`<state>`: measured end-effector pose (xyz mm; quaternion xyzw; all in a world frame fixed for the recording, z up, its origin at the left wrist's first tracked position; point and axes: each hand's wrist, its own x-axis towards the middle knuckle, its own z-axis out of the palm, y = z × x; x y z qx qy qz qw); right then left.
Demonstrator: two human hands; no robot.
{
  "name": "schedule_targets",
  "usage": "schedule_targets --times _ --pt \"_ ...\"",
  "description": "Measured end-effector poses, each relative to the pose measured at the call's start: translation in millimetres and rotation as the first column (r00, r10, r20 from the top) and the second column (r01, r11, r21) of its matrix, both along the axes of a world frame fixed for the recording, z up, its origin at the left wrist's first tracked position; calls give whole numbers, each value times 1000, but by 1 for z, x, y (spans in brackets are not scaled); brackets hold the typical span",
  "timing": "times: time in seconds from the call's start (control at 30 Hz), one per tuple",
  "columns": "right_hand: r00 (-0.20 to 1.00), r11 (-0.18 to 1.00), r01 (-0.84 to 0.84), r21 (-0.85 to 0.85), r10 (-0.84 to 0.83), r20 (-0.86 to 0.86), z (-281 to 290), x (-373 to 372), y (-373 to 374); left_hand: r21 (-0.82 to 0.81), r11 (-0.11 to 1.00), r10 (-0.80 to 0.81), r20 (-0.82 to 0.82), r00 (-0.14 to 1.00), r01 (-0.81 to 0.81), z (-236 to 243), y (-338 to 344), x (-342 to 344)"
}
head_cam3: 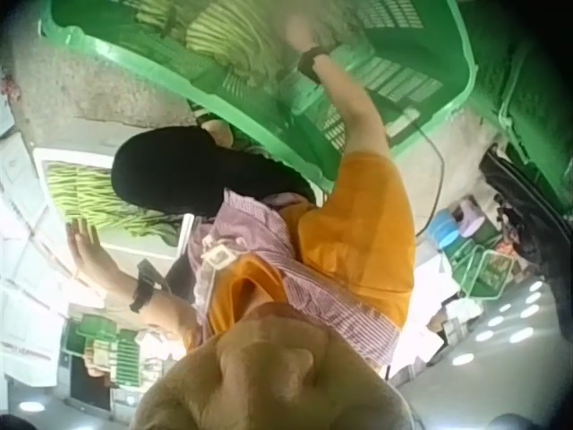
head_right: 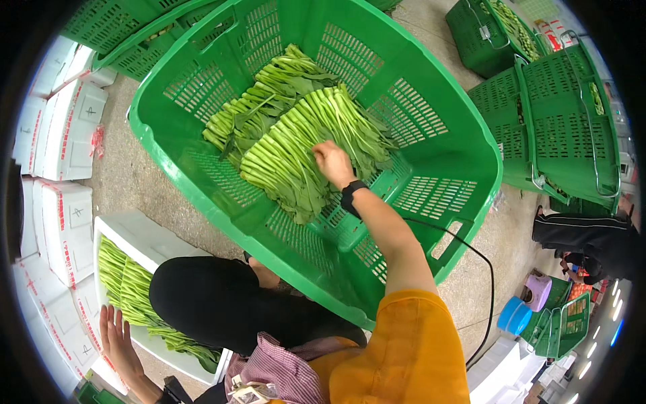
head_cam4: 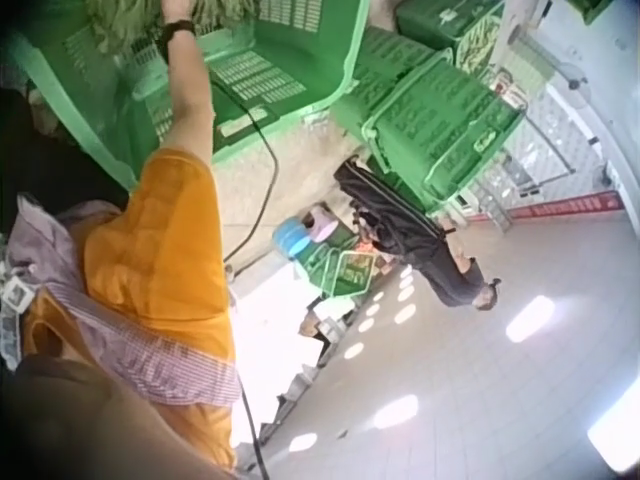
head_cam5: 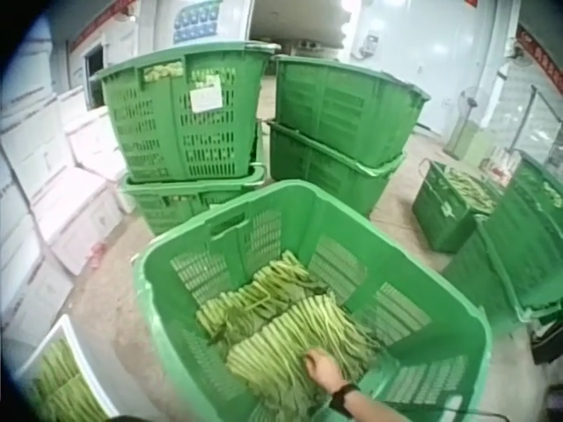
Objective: Sort and pack leafy green vegetables from a white styrofoam container into a green plastic crate.
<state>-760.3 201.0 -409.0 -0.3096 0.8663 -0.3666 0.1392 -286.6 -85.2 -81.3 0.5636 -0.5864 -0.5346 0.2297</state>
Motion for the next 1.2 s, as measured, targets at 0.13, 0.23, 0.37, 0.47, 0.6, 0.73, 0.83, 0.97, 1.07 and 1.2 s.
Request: schedule_targets --times 0.13,0.23,0.37,0.47,0.6,0.73,0.83,0.97,1.07,1.2 --pt "992 997 58 48 -53 -115 -14 22 -16 23 999 46 82 996 -48 -2 12 42" --pt "981 989 114 94 -98 -168 -17 22 -20 67 995 63 86 994 -69 -4 18 61" --pt "914 951 -12 310 136 -382 -17 16 -21 89 992 83 88 993 -90 -5 29 71" --pt "784 885 -106 454 355 -509 -12 8 -24 59 984 160 150 976 -170 19 47 46" --pt "685 789 -146 597 516 -515 -7 -9 -38 -109 971 234 253 939 -212 39 48 71" --pt "798 614 -203 763 555 -234 -2 7 -94 -203 895 445 326 834 -398 60 58 215" --pt "868 528 -260 808 495 -44 -23 -17 -92 -186 797 604 226 764 -574 53 113 339" --pt "688 548 -260 795 682 -246 -21 -169 -39 -212 610 780 332 530 -764 -24 241 447" --pt "551 329 -378 865 831 -75 -18 -157 -121 -485 211 846 525 -90 -848 -31 444 512" --pt "827 567 -340 750 560 -47 20 -113 -192 -688 -128 179 692 -699 -714 -50 667 423"
